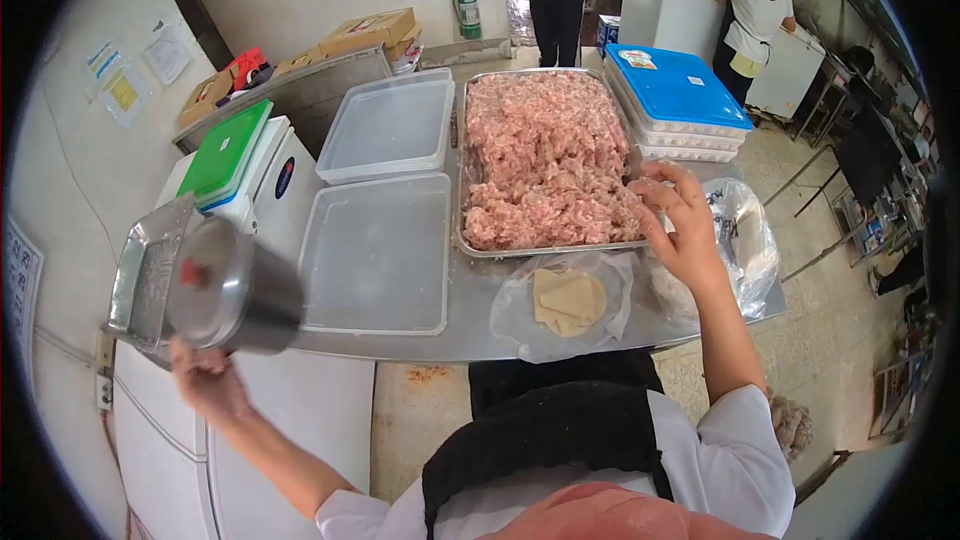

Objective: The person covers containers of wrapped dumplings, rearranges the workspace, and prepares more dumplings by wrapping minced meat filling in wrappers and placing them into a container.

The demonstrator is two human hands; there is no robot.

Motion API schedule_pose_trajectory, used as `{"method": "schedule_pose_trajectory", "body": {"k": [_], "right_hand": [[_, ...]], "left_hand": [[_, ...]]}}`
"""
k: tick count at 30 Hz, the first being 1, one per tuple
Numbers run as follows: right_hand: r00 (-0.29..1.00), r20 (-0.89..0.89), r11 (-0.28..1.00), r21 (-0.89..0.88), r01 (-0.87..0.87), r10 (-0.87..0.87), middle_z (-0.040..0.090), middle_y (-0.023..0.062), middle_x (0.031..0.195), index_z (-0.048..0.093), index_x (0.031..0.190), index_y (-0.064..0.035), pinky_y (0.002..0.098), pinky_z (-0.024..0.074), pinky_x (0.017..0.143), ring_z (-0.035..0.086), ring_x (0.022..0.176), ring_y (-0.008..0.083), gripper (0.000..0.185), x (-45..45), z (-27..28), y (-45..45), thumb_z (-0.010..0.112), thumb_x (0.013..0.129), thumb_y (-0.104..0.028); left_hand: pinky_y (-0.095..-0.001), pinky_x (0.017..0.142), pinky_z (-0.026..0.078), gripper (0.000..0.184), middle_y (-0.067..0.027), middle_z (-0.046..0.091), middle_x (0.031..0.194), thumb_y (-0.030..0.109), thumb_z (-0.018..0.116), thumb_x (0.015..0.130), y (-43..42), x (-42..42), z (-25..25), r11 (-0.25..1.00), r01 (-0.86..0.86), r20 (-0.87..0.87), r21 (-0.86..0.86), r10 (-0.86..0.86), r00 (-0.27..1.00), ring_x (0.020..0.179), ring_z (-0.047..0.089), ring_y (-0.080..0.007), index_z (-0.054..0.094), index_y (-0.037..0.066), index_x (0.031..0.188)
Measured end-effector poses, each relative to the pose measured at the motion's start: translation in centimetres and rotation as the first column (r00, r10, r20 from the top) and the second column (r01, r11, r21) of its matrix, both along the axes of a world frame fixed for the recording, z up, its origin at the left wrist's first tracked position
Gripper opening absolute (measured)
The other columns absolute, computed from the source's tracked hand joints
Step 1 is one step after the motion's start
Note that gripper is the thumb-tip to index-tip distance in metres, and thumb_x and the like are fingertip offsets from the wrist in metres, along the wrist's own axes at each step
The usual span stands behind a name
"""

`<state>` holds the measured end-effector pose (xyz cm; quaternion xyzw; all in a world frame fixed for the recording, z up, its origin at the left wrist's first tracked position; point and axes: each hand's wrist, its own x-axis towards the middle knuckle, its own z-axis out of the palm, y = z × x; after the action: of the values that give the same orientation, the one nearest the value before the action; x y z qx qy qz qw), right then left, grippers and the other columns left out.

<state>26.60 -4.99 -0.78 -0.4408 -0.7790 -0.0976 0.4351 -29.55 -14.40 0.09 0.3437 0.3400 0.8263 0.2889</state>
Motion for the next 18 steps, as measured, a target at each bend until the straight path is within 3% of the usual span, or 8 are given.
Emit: {"method": "schedule_pose_trajectory", "body": {"k": [3,5,7,9,14,18], "right_hand": [[0.988,-0.044,0.989,-0.015,-0.148,0.147,0.06,0.0143,0.113,0.066,0.107,-0.0074,0.0403,0.0477,0.088,0.059,0.104,0.0333,0.029,-0.8,2.5,-1.2,0.071,0.078,-0.009],[0.972,0.016,0.971,0.042,-0.234,0.233,0.06,0.0119,0.105,0.066,0.109,-0.009,0.0376,0.0496,0.08,0.061,0.096,0.0305,0.033,-1.5,4.4,-1.9,0.073,0.077,-0.012],[0.947,0.073,0.947,0.043,-0.317,0.314,0.059,0.0108,0.1,0.066,0.111,-0.0096,0.0361,0.0501,0.074,0.061,0.091,0.0289,0.036,-2.2,6.3,-2.8,0.074,0.076,-0.015],[0.932,0.116,0.939,0.002,-0.345,0.342,0.058,0.01,0.095,0.066,0.112,-0.0097,0.0356,0.0497,0.07,0.06,0.086,0.0276,0.038,-2.6,7.4,-3.1,0.075,0.076,-0.018],[0.921,0.232,0.95,-0.083,-0.301,0.312,0.056,0.0092,0.09,0.065,0.111,-0.0074,0.0363,0.0495,0.067,0.059,0.08,0.0269,0.039,-2.3,8.4,-3.0,0.075,0.076,-0.022],[0.917,0.149,0.927,-0.124,-0.354,0.37,0.057,0.009,0.091,0.065,0.108,-0.0062,0.0356,0.0496,0.069,0.06,0.082,0.0272,0.035,-0.6,7.9,-2.3,0.074,0.077,-0.019]], "left_hand": [[-0.0181,0.05,0.038,0.032,0.0045,0.045,0.063,0.01,0.061,0.082,4.1,10.1,-1.4,0.95,0.313,0.149,-0.022,-0.306,0.94,0.052,0.044,-0.0063,0.055,-0.001,0.111],[-0.0185,0.051,0.039,0.034,0.003,0.048,0.064,0.009,0.062,0.079,6.2,15.4,-2.3,0.859,0.51,0.034,-0.047,-0.509,0.86,0.052,0.046,-0.0066,0.056,0.0,0.112],[-0.0201,0.055,0.041,0.035,0.0016,0.052,0.066,0.01,0.063,0.079,6.7,20.4,-2.8,0.841,0.529,0.027,-0.115,-0.53,0.848,0.053,0.046,-0.0074,0.057,-0.001,0.111],[-0.0221,0.061,0.042,0.027,0.0005,0.056,0.071,0.009,0.064,0.078,7.4,23.6,-3.0,0.729,0.669,0.047,-0.144,-0.67,0.74,0.06,0.05,-0.0077,0.061,-0.001,0.104],[-0.023,0.067,0.038,0.014,0.001,0.056,0.08,0.006,0.068,0.077,7.9,29.5,-1.9,0.674,0.709,-0.052,-0.209,-0.731,0.68,0.073,0.05,-0.0065,0.063,0.001,0.089],[-0.0227,0.065,0.036,0.011,0.0017,0.053,0.079,0.007,0.069,0.079,8.8,31.1,-2.1,0.668,0.713,-0.201,-0.216,-0.744,0.637,0.073,0.047,-0.0061,0.061,0.003,0.084]]}}
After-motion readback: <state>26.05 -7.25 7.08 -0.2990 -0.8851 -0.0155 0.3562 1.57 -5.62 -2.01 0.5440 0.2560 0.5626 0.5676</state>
